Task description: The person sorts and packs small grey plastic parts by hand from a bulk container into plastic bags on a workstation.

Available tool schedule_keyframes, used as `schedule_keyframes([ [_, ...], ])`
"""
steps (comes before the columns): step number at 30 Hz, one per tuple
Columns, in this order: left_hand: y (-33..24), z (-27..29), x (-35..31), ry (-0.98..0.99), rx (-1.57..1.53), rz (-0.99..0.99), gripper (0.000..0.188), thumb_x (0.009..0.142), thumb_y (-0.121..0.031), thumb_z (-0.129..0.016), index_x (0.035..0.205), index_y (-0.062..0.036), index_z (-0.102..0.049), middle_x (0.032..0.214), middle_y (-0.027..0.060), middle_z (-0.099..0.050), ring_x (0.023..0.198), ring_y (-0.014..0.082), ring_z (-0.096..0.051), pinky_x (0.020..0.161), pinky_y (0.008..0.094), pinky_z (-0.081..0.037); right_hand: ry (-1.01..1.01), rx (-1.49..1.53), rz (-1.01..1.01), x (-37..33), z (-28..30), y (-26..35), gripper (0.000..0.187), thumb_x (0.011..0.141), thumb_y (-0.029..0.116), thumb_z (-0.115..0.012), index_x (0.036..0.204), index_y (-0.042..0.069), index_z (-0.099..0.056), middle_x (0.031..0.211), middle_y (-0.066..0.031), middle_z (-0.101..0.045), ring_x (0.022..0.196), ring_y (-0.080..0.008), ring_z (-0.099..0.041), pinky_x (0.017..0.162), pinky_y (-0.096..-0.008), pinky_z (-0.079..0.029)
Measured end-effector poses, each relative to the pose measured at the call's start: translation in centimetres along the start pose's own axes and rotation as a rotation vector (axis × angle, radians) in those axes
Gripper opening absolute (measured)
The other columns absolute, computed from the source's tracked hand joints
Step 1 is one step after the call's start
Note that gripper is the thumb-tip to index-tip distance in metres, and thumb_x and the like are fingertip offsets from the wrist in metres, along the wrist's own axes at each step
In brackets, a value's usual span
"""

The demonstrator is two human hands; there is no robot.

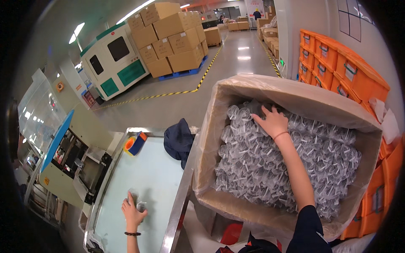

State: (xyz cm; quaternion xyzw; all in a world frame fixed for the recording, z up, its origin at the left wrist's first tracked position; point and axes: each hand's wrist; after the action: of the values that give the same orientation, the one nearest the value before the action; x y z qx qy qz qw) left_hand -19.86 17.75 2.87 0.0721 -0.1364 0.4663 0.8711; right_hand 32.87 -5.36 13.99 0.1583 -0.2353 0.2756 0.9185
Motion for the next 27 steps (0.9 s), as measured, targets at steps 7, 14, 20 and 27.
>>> schedule_keyframes([
  [7,-12.5,4.1,0.3,-0.264,-0.294,-0.458,0.106,0.046,-0.037,-0.078,0.132,-0.0068,-0.023,0.119,0.0279,-0.032,0.105,0.0433,-0.035,0.088,0.0544,-0.028,0.071,0.017,0.021,4.2,-4.8,1.8,0.070,0.085,0.058,-0.031,0.060,0.002,-0.065,0.064,-0.0169,-0.062,0.064,-0.0315,-0.062,0.058,-0.0397,-0.048],
  [14,-20.8,2.6,0.4,-0.259,-0.628,-0.743,0.099,0.045,-0.035,-0.081,0.124,-0.0063,-0.029,0.116,0.0244,-0.036,0.102,0.0405,-0.040,0.082,0.0521,-0.034,-0.297,0.148,0.293,-1.5,-6.8,2.0,0.048,0.084,0.032,-0.049,0.124,0.007,-0.045,0.125,-0.0193,-0.044,0.118,-0.0285,-0.040,0.102,-0.0432,-0.021],
  [20,-25.2,0.7,1.3,-0.088,-0.736,-0.727,0.088,0.052,-0.029,-0.077,0.125,-0.0036,-0.035,0.119,0.0232,-0.037,0.106,0.0404,-0.041,0.086,0.0479,-0.036,0.918,1.725,0.208,-17.8,-2.9,5.2,0.076,0.081,0.015,-0.058,0.138,0.004,-0.008,0.140,-0.0178,-0.022,0.127,-0.0271,-0.030,0.102,-0.0361,-0.027],
  [27,-29.1,-1.8,0.2,-0.133,-0.778,-0.783,0.080,0.057,-0.027,-0.073,0.123,-0.0004,-0.037,0.122,0.0206,-0.036,0.110,0.0386,-0.039,0.090,0.0454,-0.034,0.575,1.259,0.349,-21.0,-2.8,4.1,0.077,0.074,0.014,-0.066,0.133,0.002,-0.018,0.134,-0.0184,-0.028,0.121,-0.0275,-0.036,0.098,-0.0336,-0.032],
])
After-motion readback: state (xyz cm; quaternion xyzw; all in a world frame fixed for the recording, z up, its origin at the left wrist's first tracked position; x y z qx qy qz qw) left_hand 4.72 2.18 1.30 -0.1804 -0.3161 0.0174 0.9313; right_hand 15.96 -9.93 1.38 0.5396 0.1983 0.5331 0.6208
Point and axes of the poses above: each hand's wrist, its own x-axis towards the middle knuckle, its own z-axis out of the back of the hand, y = z × x
